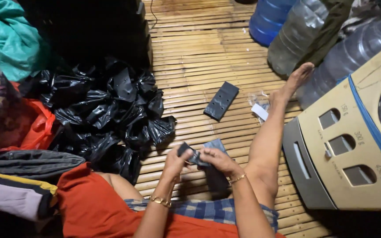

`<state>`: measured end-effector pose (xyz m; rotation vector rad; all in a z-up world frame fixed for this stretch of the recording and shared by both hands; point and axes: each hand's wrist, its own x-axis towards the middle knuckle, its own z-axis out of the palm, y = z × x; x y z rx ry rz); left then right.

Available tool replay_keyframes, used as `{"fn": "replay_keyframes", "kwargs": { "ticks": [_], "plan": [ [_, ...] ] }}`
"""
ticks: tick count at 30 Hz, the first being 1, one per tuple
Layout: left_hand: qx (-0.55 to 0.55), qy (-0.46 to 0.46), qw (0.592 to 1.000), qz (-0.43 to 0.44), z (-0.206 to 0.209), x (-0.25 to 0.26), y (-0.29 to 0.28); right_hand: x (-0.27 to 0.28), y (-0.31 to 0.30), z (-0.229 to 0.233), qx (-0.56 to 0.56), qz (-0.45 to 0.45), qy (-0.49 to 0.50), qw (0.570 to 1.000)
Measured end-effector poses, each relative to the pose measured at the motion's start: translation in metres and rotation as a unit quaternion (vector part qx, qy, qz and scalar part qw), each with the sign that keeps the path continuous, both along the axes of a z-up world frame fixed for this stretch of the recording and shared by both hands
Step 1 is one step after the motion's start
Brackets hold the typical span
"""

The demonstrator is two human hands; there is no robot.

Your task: The person is sitting on a bamboo floor, separating and folding black plastic seedling bags from a large pile.

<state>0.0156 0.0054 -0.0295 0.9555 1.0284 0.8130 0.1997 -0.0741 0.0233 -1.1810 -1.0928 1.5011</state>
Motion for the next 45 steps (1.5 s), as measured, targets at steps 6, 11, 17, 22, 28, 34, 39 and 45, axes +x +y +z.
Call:
{"fn": "replay_keyframes", "kwargs": {
  "ticks": [6, 11, 17, 22, 28, 34, 39, 45],
  "plan": [
    [-0.027, -0.087, 0.956, 0.28, 0.018, -0.033, 0.032, -0.001, -0.003, 0.03, -0.028, -0.062, -0.035, 0.997],
    [-0.069, -0.107, 0.957, 0.262, 0.07, -0.037, 0.013, 0.01, 0.018, -0.006, -0.008, -0.247, 0.042, 0.968],
    [-0.076, -0.142, 0.955, 0.248, 0.071, -0.042, 0.012, 0.057, 0.017, -0.089, 0.026, -0.258, 0.213, 0.942],
    [-0.125, -0.169, 0.942, 0.262, 0.064, -0.037, 0.022, 0.037, 0.023, -0.031, 0.038, -0.15, 0.286, 0.946],
    [-0.1, -0.153, 0.945, 0.271, 0.048, -0.032, 0.024, 0.023, 0.025, -0.028, 0.065, -0.251, 0.159, 0.953],
    [0.264, 0.222, 0.905, 0.248, 0.074, -0.014, -0.02, -0.008, 0.01, 0.02, 0.122, -0.303, -0.302, 0.896],
    [0.22, 0.179, 0.959, -0.003, 0.078, 0.0, -0.022, -0.023, 0.011, 0.018, 0.19, -0.149, -0.415, 0.877],
    [0.215, 0.096, 0.971, 0.046, 0.057, 0.003, -0.017, -0.014, 0.016, 0.01, 0.131, -0.252, -0.235, 0.93]
  ]
}}
